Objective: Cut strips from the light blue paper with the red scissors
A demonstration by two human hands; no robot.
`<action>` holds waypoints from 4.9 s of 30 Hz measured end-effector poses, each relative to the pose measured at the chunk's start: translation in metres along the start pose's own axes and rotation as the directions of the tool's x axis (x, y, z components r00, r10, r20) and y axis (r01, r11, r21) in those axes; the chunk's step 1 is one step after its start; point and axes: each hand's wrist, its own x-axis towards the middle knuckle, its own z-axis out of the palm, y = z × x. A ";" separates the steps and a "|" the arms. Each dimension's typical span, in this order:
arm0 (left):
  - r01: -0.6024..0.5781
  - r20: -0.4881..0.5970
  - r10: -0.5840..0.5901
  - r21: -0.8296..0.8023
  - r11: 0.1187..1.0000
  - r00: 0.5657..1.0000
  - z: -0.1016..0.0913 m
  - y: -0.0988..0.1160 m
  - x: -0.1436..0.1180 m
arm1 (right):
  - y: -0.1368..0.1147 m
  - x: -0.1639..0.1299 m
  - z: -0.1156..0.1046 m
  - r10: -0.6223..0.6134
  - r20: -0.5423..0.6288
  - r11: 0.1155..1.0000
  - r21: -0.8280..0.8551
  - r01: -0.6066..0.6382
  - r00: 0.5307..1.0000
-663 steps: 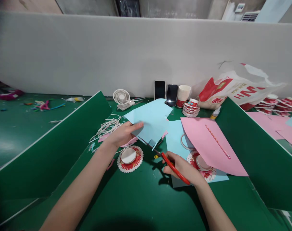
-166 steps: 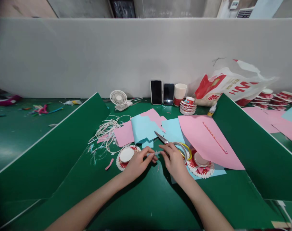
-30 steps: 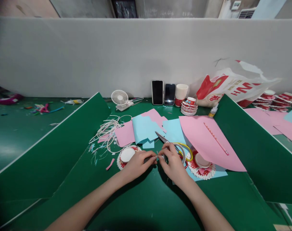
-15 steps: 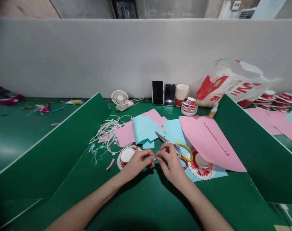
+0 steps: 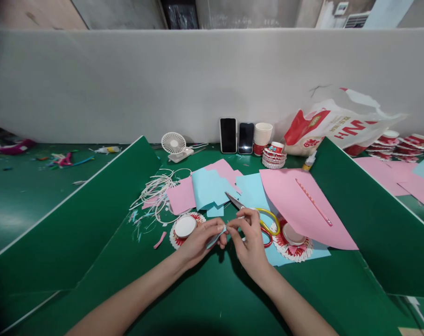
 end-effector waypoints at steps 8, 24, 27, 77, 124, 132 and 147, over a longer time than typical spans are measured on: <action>0.017 0.041 -0.014 -0.072 0.997 0.999 0.003 -0.001 0.000 | -0.001 -0.002 0.003 -0.036 -0.085 0.999 -0.017 0.034 0.996; -0.106 -0.110 0.131 0.211 0.972 0.985 -0.012 0.006 0.006 | 0.040 0.014 -0.011 -0.108 0.008 0.951 -0.291 0.106 0.994; -0.098 -0.130 0.139 0.281 0.955 0.982 -0.015 0.005 0.009 | 0.056 0.016 -0.014 -0.044 0.133 0.883 -0.458 0.101 0.990; -0.080 -0.063 0.120 0.436 0.896 0.991 -0.015 0.002 0.007 | 0.035 0.012 -0.002 0.470 0.163 0.757 0.431 -0.492 0.867; -0.269 -0.346 0.500 0.538 0.799 0.794 -0.024 0.012 0.005 | 0.049 0.013 -0.020 0.209 0.116 0.560 -0.828 -0.022 0.971; -0.285 -0.412 0.524 0.513 0.810 0.745 -0.020 0.020 0.002 | 0.036 0.016 -0.012 0.375 0.136 0.920 0.069 -0.386 0.917; -0.395 -0.391 0.611 0.504 0.768 0.688 -0.003 0.067 0.019 | 0.019 0.004 -0.007 0.216 0.469 0.819 0.391 -0.420 0.857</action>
